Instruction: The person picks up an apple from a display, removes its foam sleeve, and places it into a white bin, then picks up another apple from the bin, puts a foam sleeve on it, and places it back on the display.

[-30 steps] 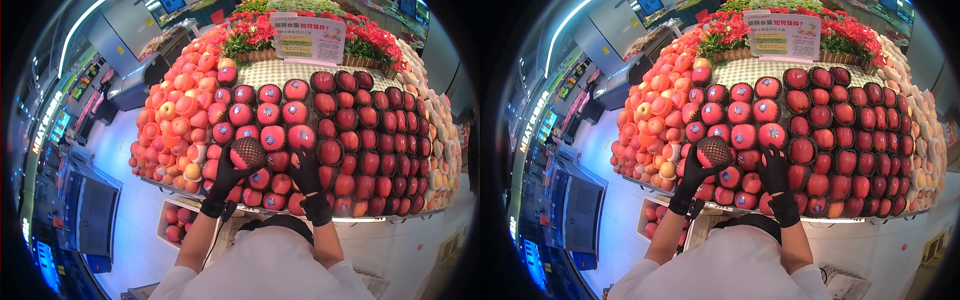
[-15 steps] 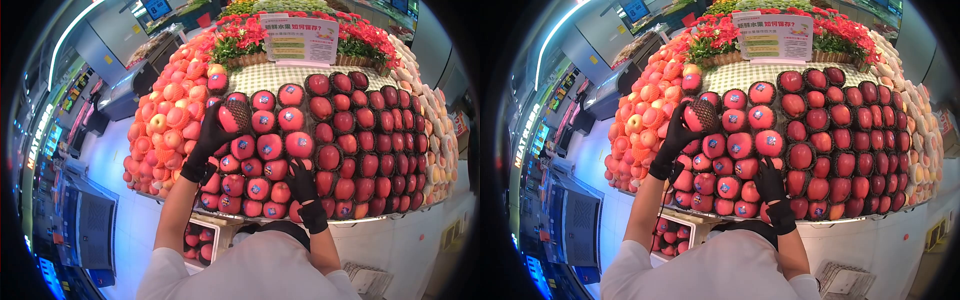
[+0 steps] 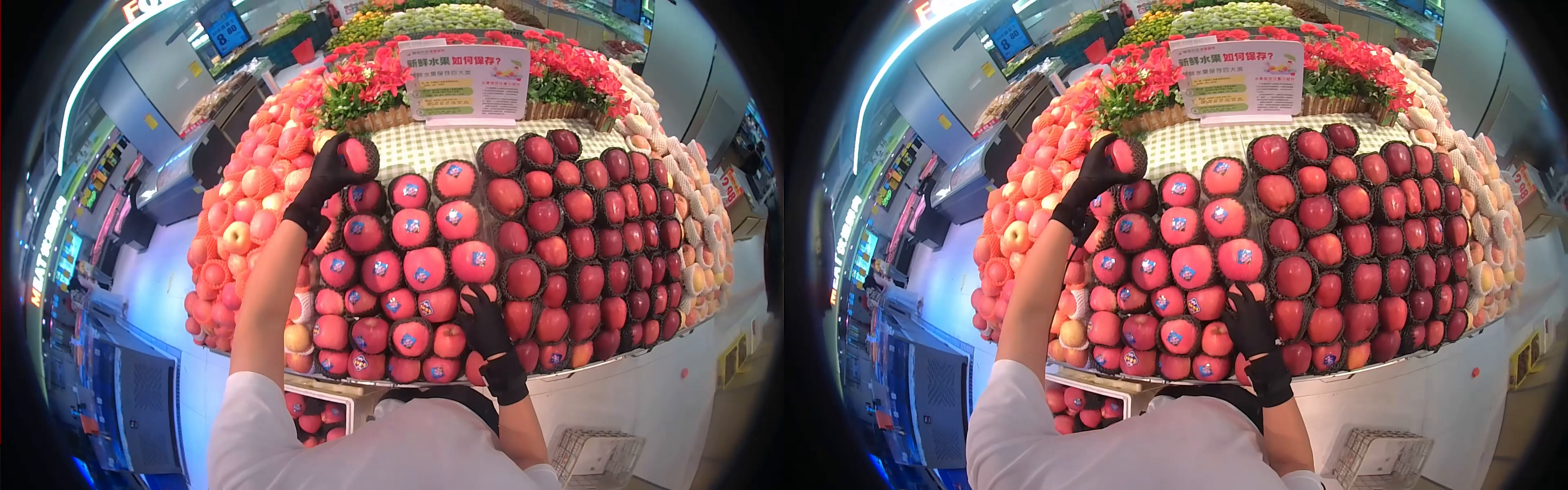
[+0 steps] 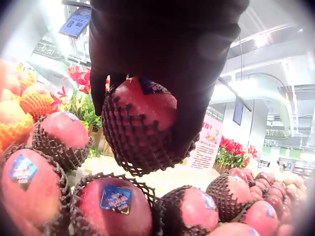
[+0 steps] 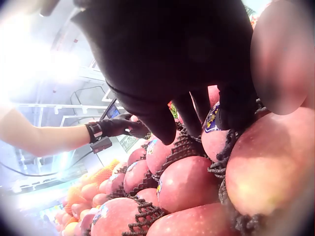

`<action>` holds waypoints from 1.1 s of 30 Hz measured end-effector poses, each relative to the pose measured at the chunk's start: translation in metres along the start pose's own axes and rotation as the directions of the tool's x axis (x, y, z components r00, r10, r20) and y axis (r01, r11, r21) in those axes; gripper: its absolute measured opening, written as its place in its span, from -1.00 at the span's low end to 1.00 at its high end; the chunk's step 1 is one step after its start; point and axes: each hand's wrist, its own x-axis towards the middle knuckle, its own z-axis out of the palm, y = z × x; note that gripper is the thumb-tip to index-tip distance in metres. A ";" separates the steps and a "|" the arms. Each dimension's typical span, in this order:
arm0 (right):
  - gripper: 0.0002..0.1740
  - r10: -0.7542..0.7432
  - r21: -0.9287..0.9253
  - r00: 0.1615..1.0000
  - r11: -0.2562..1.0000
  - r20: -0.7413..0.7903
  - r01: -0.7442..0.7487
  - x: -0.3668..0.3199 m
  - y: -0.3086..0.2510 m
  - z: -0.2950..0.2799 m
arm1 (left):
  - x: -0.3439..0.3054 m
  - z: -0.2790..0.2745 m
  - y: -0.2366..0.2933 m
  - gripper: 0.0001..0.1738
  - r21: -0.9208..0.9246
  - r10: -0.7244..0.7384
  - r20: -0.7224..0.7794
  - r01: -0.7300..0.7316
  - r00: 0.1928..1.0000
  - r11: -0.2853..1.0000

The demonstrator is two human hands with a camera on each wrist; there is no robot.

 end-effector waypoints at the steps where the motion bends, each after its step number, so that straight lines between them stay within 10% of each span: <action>1: -0.51 -0.004 -0.001 1.000 1.000 -0.004 0.004 0.000 -0.001 -0.001 | 0.009 0.004 -0.006 0.22 -0.025 -0.012 0.018 0.013 1.000 1.000; 16: -0.50 0.123 0.109 0.992 0.986 0.026 -0.125 -0.001 0.002 0.005 | 0.057 0.032 -0.036 0.12 -0.119 -0.006 0.038 0.011 0.999 0.993; 19: -0.51 0.102 0.093 0.995 0.990 0.018 -0.103 -0.001 0.001 0.004 | 0.050 0.033 -0.044 0.08 -0.158 -0.043 0.266 0.087 0.963 0.984; 22: -0.54 0.088 0.060 0.996 0.994 0.010 -0.088 0.000 0.000 0.003 | 0.048 0.037 -0.044 0.04 0.102 0.123 0.231 -0.150 0.965 0.983; 28: -0.55 0.079 0.089 0.997 0.993 -0.006 -0.078 0.000 0.002 0.004 | 0.047 0.034 -0.039 0.04 -0.051 -0.099 0.386 0.128 0.917 0.991; 33: -0.59 0.065 0.055 0.998 0.996 -0.021 -0.064 -0.002 0.005 0.006 | 0.045 0.034 -0.038 0.10 0.037 -0.092 0.353 0.084 0.931 0.996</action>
